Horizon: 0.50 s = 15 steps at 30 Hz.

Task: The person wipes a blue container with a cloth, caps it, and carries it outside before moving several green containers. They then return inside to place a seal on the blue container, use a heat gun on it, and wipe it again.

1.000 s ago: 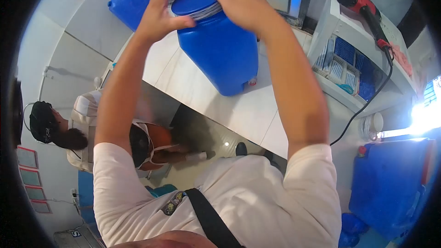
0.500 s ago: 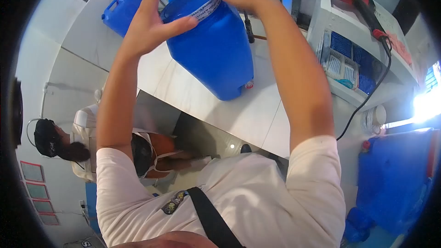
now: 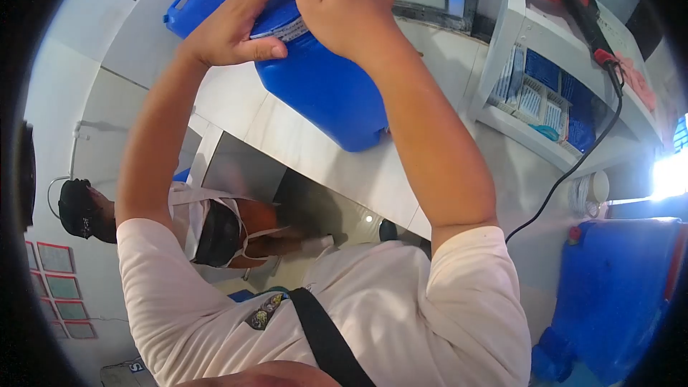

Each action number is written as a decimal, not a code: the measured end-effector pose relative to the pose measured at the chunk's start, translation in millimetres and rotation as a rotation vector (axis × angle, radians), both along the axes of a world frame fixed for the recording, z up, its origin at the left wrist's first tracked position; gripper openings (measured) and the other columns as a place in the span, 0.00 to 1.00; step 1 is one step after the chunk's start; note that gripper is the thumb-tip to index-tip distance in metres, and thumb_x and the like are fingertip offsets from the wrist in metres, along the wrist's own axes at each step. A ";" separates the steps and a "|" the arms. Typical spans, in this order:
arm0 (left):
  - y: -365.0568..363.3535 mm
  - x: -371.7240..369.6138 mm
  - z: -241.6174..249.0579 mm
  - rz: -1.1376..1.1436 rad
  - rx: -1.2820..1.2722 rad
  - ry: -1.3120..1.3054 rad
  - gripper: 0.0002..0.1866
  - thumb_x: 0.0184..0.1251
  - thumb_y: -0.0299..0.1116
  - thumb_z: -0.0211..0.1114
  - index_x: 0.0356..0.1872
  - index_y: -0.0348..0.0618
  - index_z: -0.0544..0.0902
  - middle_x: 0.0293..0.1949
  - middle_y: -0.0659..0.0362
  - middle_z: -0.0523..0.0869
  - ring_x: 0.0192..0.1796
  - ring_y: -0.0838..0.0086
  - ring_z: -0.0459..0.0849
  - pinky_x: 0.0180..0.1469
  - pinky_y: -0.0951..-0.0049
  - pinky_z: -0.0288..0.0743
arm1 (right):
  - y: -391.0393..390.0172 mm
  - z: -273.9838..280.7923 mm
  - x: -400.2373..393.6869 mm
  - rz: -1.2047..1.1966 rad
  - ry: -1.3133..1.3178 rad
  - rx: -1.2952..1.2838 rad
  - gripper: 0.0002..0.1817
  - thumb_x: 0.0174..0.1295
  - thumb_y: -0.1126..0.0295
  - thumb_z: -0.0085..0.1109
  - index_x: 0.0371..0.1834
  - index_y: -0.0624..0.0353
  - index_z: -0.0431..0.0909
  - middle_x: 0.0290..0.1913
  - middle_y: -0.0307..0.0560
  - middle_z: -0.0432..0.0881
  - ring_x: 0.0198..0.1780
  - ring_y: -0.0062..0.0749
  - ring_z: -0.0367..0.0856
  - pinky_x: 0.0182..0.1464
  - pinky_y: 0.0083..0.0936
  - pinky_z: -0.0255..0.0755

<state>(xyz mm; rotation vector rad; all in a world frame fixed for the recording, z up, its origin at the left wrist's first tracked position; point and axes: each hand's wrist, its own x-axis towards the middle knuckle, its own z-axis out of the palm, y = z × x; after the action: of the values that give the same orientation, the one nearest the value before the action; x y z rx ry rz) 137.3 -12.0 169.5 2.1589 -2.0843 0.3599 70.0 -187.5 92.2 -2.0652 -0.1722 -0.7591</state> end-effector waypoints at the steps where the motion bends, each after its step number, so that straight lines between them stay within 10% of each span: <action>1: -4.5 -2.5 2.7 -0.001 0.006 -0.021 0.40 0.57 0.55 0.67 0.62 0.35 0.67 0.61 0.41 0.68 0.67 0.48 0.65 0.69 0.52 0.56 | -2.9 -3.8 3.6 0.015 -0.010 -0.004 0.27 0.69 0.57 0.37 0.62 0.65 0.69 0.60 0.66 0.74 0.64 0.58 0.70 0.69 0.54 0.52; 6: -21.0 -35.2 -13.9 0.256 -0.098 0.300 0.37 0.59 0.55 0.65 0.60 0.36 0.69 0.59 0.42 0.71 0.65 0.51 0.69 0.67 0.56 0.61 | -16.9 -4.6 20.6 0.148 0.032 0.074 0.27 0.70 0.59 0.39 0.65 0.65 0.68 0.61 0.62 0.75 0.65 0.50 0.72 0.69 0.40 0.58; 9: -55.6 -80.2 -14.4 0.963 -0.133 0.122 0.33 0.65 0.53 0.59 0.60 0.35 0.69 0.58 0.42 0.74 0.64 0.52 0.71 0.66 0.57 0.64 | -35.0 -7.1 72.5 0.940 0.205 0.322 0.22 0.72 0.63 0.41 0.65 0.61 0.71 0.62 0.46 0.74 0.62 0.31 0.70 0.65 0.27 0.62; 15: -35.4 -57.3 -31.2 0.933 -0.173 0.151 0.47 0.53 0.70 0.62 0.69 0.50 0.67 0.70 0.50 0.66 0.72 0.52 0.62 0.70 0.53 0.59 | -35.8 2.0 54.1 0.752 0.257 0.147 0.24 0.70 0.56 0.43 0.63 0.59 0.72 0.62 0.52 0.75 0.62 0.39 0.74 0.65 0.30 0.63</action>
<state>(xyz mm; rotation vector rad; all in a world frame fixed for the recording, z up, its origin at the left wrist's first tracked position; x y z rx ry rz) 80.0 -47.4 138.3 2.7787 -0.8129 0.4054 124.1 -223.3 94.2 -1.7394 -0.6775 -0.0418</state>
